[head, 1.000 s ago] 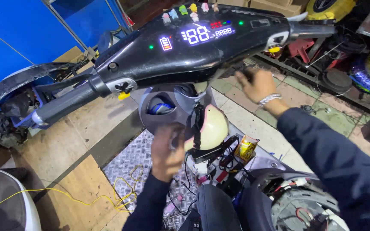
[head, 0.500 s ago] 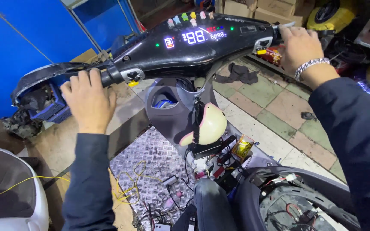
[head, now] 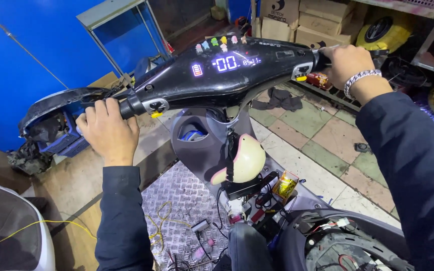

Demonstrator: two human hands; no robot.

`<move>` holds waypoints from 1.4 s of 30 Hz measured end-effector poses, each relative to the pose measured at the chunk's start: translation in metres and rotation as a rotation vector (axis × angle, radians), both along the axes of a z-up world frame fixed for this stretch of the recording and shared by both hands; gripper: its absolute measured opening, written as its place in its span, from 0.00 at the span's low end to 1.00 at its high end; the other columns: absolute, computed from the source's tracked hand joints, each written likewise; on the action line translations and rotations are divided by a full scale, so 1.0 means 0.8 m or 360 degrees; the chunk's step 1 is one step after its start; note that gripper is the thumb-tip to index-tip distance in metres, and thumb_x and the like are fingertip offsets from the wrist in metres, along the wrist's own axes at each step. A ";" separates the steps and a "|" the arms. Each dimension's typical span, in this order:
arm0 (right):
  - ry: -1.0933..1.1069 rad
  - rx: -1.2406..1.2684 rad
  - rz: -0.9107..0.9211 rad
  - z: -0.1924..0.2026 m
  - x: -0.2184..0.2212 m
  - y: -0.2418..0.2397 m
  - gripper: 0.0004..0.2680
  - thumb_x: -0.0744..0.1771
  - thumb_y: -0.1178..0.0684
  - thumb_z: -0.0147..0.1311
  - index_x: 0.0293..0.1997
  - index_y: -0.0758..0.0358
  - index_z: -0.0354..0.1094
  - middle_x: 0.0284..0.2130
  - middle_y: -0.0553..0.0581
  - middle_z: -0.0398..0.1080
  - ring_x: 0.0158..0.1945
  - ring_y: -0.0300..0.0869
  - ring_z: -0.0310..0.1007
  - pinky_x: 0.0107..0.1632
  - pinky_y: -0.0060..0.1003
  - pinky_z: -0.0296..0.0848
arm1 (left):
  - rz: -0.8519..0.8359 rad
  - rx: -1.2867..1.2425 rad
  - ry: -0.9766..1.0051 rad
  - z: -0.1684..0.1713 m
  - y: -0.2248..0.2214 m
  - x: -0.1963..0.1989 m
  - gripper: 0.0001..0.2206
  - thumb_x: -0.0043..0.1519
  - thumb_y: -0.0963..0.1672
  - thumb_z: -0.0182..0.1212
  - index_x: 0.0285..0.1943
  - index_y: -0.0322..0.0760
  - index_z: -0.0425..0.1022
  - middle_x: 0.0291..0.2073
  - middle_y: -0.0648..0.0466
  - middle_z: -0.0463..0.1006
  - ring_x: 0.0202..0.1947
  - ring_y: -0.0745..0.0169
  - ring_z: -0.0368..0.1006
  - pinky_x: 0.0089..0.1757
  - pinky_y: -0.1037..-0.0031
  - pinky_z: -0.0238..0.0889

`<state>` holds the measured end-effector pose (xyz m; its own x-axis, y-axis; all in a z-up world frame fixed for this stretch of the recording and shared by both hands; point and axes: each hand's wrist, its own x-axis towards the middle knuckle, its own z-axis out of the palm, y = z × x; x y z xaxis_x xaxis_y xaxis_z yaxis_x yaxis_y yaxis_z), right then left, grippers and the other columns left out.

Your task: Testing and securing the electrical wiring of a scooter, including stripping wires and verifying the dashboard display functionality.

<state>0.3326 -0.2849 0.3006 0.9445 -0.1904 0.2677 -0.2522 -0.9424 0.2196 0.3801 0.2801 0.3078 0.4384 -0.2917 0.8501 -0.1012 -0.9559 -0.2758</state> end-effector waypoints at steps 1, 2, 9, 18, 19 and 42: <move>0.0000 0.0004 -0.0002 0.011 -0.005 0.007 0.14 0.66 0.44 0.59 0.58 0.49 0.72 0.40 0.58 0.80 0.39 0.54 0.81 0.40 0.50 0.80 | -0.0002 0.0004 0.0000 -0.001 0.000 0.000 0.18 0.48 0.47 0.73 0.43 0.41 0.73 0.36 0.52 0.73 0.37 0.50 0.67 0.44 0.62 0.59; 0.0125 0.0031 -0.0066 0.022 -0.009 0.014 0.13 0.68 0.45 0.58 0.59 0.48 0.72 0.39 0.58 0.81 0.39 0.52 0.81 0.42 0.48 0.81 | -0.0011 0.0001 -0.0017 -0.001 0.000 0.000 0.18 0.48 0.47 0.73 0.43 0.41 0.72 0.36 0.53 0.73 0.37 0.50 0.67 0.44 0.62 0.59; 0.0443 0.0096 -0.0074 0.035 -0.008 0.000 0.21 0.64 0.37 0.63 0.61 0.50 0.68 0.42 0.64 0.80 0.43 0.57 0.81 0.44 0.51 0.81 | 0.0011 -0.0016 -0.0053 0.000 -0.004 -0.003 0.18 0.46 0.46 0.74 0.41 0.42 0.70 0.35 0.54 0.71 0.36 0.52 0.65 0.43 0.64 0.58; 0.0054 0.0357 0.0097 -0.017 0.048 -0.033 0.32 0.58 0.44 0.68 0.71 0.52 0.60 0.57 0.61 0.72 0.61 0.57 0.65 0.61 0.57 0.58 | 0.0047 -0.0013 -0.0122 -0.005 -0.005 -0.004 0.18 0.41 0.45 0.70 0.38 0.41 0.69 0.33 0.54 0.69 0.35 0.54 0.64 0.44 0.66 0.57; 0.0051 0.0350 0.0114 -0.020 0.049 -0.028 0.32 0.58 0.44 0.68 0.71 0.52 0.60 0.57 0.61 0.72 0.61 0.57 0.65 0.61 0.57 0.58 | 0.0063 -0.0018 -0.0128 -0.006 -0.005 -0.003 0.18 0.41 0.45 0.70 0.38 0.41 0.69 0.33 0.54 0.69 0.35 0.54 0.64 0.44 0.66 0.57; 0.0741 0.0150 -0.0065 0.054 -0.001 0.003 0.14 0.67 0.58 0.51 0.60 0.51 0.64 0.37 0.58 0.77 0.34 0.46 0.77 0.36 0.40 0.79 | 0.0118 -0.0043 -0.0061 -0.003 -0.012 -0.005 0.20 0.44 0.46 0.73 0.44 0.41 0.74 0.36 0.54 0.72 0.38 0.54 0.68 0.47 0.64 0.61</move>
